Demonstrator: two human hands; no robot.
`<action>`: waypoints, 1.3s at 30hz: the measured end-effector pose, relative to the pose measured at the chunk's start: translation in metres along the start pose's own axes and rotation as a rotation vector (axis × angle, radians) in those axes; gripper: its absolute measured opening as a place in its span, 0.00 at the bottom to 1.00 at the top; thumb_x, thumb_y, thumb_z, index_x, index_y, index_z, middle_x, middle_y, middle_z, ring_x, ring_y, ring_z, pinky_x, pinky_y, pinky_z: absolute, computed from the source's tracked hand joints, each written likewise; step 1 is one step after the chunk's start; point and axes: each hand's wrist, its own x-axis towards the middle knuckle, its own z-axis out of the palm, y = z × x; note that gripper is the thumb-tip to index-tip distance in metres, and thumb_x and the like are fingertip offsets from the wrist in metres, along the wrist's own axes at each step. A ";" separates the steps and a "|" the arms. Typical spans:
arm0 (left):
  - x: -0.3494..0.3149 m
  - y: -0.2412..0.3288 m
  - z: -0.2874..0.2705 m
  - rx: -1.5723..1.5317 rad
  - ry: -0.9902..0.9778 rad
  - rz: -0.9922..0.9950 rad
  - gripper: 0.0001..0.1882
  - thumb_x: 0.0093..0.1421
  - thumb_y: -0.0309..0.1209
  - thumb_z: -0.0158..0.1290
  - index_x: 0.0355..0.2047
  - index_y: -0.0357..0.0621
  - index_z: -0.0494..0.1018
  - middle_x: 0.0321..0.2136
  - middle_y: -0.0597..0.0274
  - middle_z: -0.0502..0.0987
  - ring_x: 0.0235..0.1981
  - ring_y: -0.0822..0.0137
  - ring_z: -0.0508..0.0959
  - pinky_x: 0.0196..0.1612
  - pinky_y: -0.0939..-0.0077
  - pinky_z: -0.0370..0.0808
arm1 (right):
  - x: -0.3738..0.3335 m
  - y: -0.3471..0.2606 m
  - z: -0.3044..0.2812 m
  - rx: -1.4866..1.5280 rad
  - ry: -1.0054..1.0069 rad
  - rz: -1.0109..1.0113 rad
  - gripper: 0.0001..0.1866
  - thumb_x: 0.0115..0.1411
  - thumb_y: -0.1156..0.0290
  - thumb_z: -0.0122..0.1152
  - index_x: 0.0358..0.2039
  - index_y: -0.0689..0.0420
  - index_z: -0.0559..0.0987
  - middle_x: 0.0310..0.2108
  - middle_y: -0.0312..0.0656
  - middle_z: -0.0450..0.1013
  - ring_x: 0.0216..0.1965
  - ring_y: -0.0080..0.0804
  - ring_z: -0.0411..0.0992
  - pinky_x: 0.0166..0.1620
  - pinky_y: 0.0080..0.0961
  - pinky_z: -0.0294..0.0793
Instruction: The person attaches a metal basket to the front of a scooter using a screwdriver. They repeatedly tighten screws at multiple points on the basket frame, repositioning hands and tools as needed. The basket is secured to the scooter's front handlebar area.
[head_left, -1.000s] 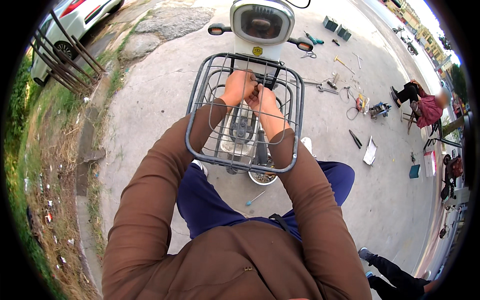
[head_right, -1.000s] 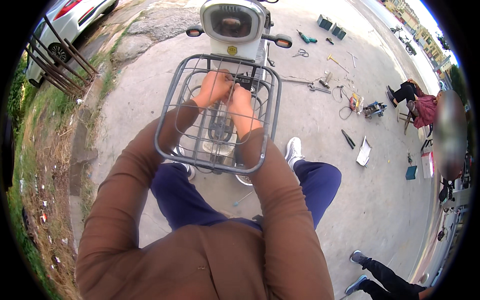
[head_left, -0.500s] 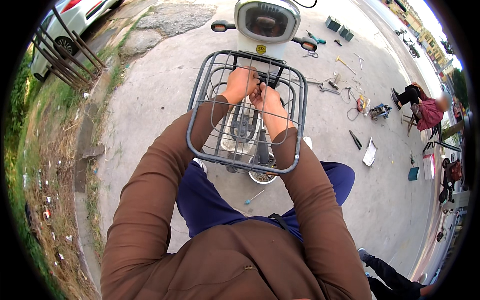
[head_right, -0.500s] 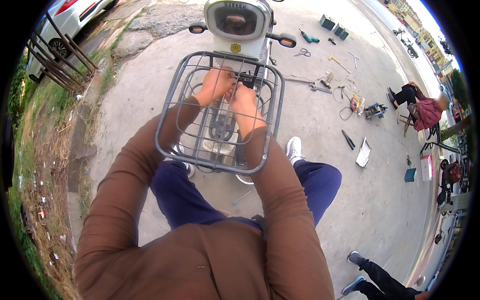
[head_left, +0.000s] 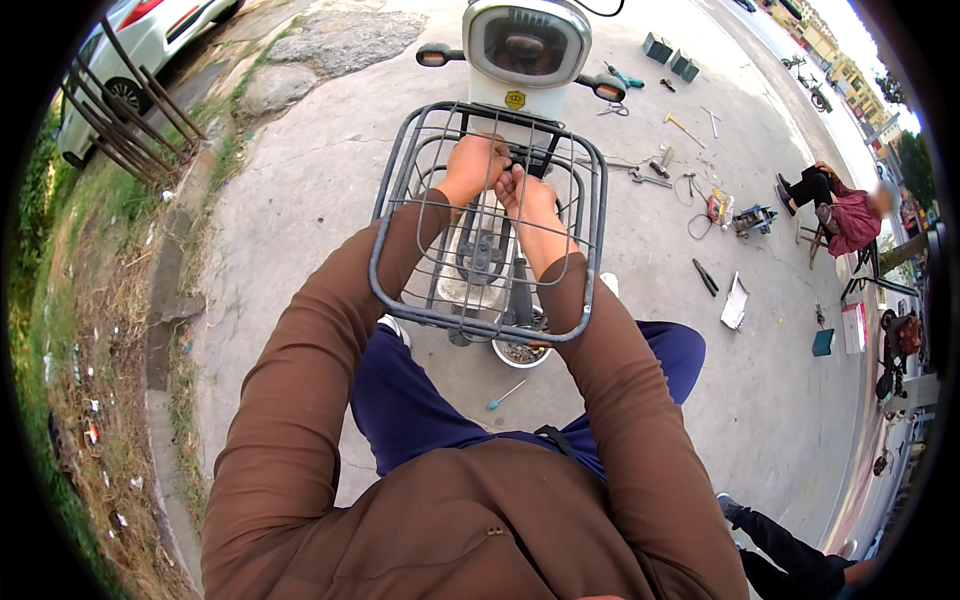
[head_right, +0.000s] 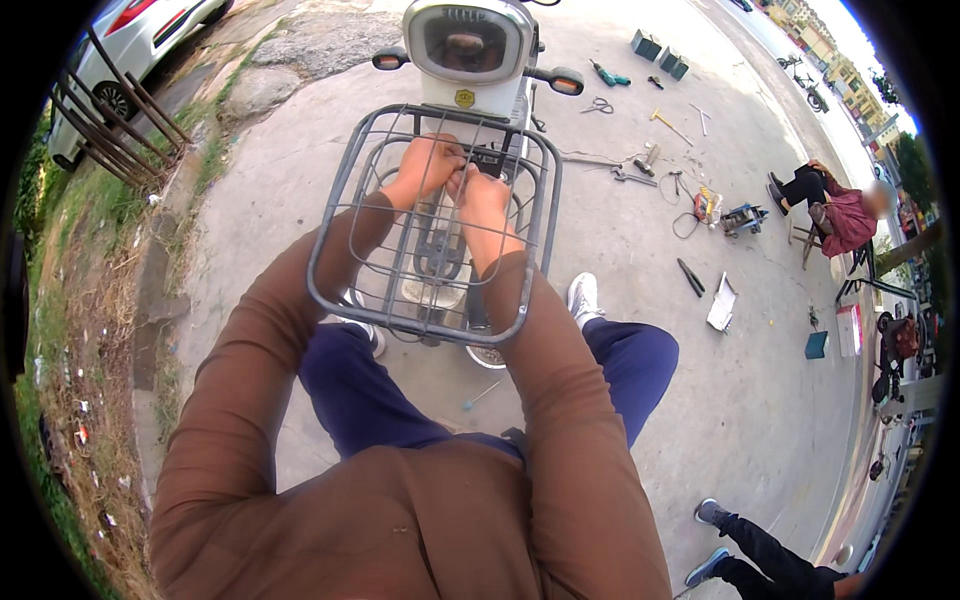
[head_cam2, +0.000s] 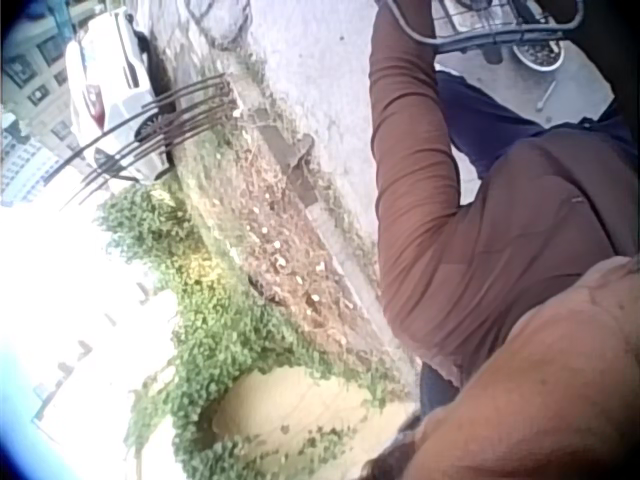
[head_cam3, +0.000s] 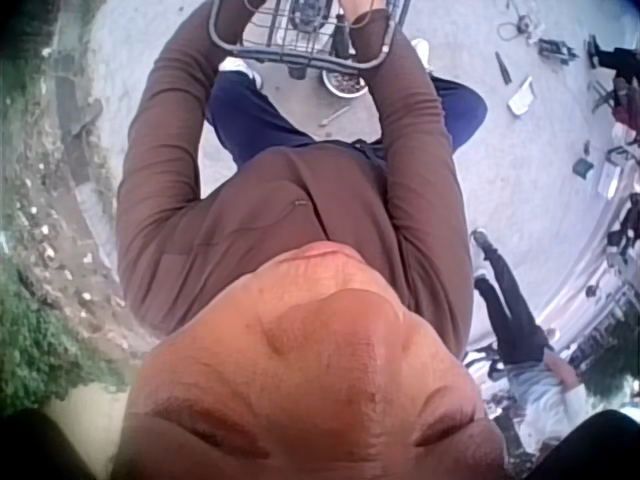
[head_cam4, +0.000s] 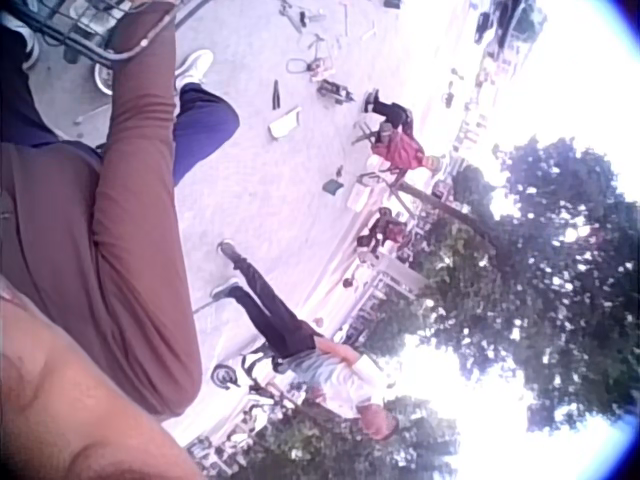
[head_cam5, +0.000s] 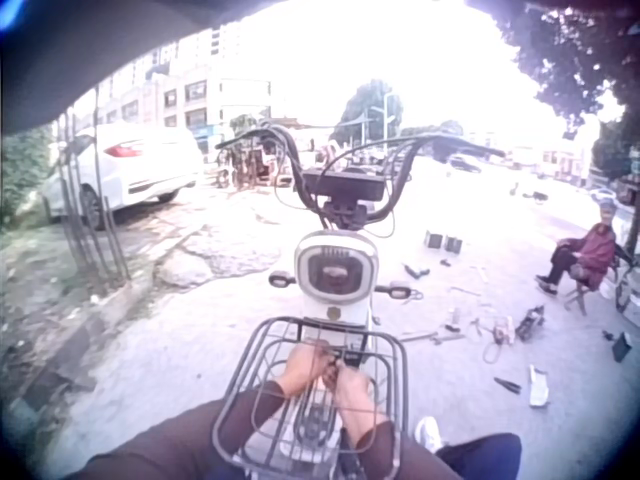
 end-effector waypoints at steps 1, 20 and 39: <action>0.000 -0.002 -0.001 0.003 -0.013 -0.024 0.08 0.44 0.30 0.56 0.23 0.39 0.77 0.22 0.53 0.78 0.26 0.54 0.78 0.31 0.67 0.73 | -0.004 0.001 0.002 -0.119 0.005 -0.077 0.08 0.62 0.74 0.52 0.29 0.66 0.70 0.23 0.42 0.71 0.18 0.29 0.71 0.20 0.24 0.76; 0.007 -0.006 0.000 0.022 -0.083 -0.103 0.07 0.46 0.29 0.55 0.24 0.39 0.77 0.20 0.56 0.78 0.23 0.60 0.78 0.29 0.71 0.73 | 0.010 -0.007 -0.004 -0.043 -0.188 0.209 0.17 0.68 0.61 0.36 0.26 0.57 0.67 0.18 0.34 0.59 0.16 0.24 0.55 0.19 0.21 0.55; 0.012 -0.014 0.003 0.100 -0.060 0.028 0.06 0.44 0.29 0.56 0.23 0.40 0.78 0.24 0.57 0.79 0.28 0.58 0.79 0.33 0.72 0.74 | 0.006 0.003 -0.012 -1.494 0.042 -0.858 0.12 0.58 0.67 0.53 0.26 0.63 0.75 0.25 0.56 0.74 0.30 0.52 0.74 0.32 0.42 0.72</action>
